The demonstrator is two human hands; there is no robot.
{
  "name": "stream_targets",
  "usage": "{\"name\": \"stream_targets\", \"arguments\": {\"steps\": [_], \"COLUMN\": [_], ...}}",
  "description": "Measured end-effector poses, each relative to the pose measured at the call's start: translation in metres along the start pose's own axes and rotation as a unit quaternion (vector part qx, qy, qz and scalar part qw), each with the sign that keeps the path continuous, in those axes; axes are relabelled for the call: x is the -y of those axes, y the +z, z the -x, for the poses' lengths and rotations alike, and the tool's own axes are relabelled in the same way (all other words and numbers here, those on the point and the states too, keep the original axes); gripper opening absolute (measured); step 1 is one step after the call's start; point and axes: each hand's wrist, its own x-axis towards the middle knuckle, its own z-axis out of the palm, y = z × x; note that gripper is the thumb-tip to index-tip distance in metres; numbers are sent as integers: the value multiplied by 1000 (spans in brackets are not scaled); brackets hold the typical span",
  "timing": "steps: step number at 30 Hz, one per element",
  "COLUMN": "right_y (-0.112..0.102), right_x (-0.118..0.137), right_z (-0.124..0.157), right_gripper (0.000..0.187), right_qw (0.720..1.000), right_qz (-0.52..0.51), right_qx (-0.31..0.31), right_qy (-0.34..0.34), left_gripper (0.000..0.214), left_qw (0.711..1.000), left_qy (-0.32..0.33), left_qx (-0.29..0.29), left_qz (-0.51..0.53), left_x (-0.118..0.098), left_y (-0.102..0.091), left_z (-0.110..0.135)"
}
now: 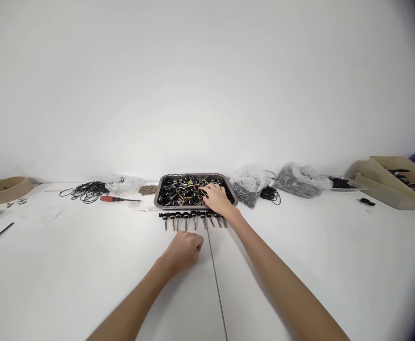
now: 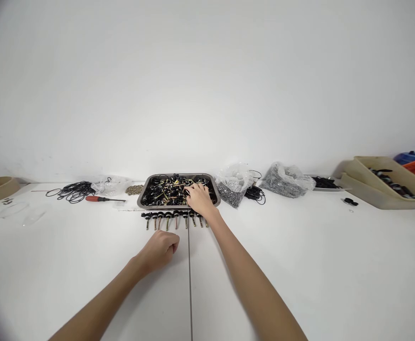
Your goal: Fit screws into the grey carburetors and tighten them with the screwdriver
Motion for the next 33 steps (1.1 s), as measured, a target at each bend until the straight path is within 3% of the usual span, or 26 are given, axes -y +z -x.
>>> {"name": "stream_targets", "arguments": {"steps": [33], "right_y": [2], "right_x": [-1], "right_z": [-1], "right_gripper": [20], "right_qw": [994], "right_qz": [-95], "right_qx": [-52], "right_qy": [14], "left_gripper": [21], "left_qw": [1000], "left_qy": [6], "left_qx": [-4], "left_qz": [-1], "left_x": [0], "left_y": [-1], "left_z": [-1]}}
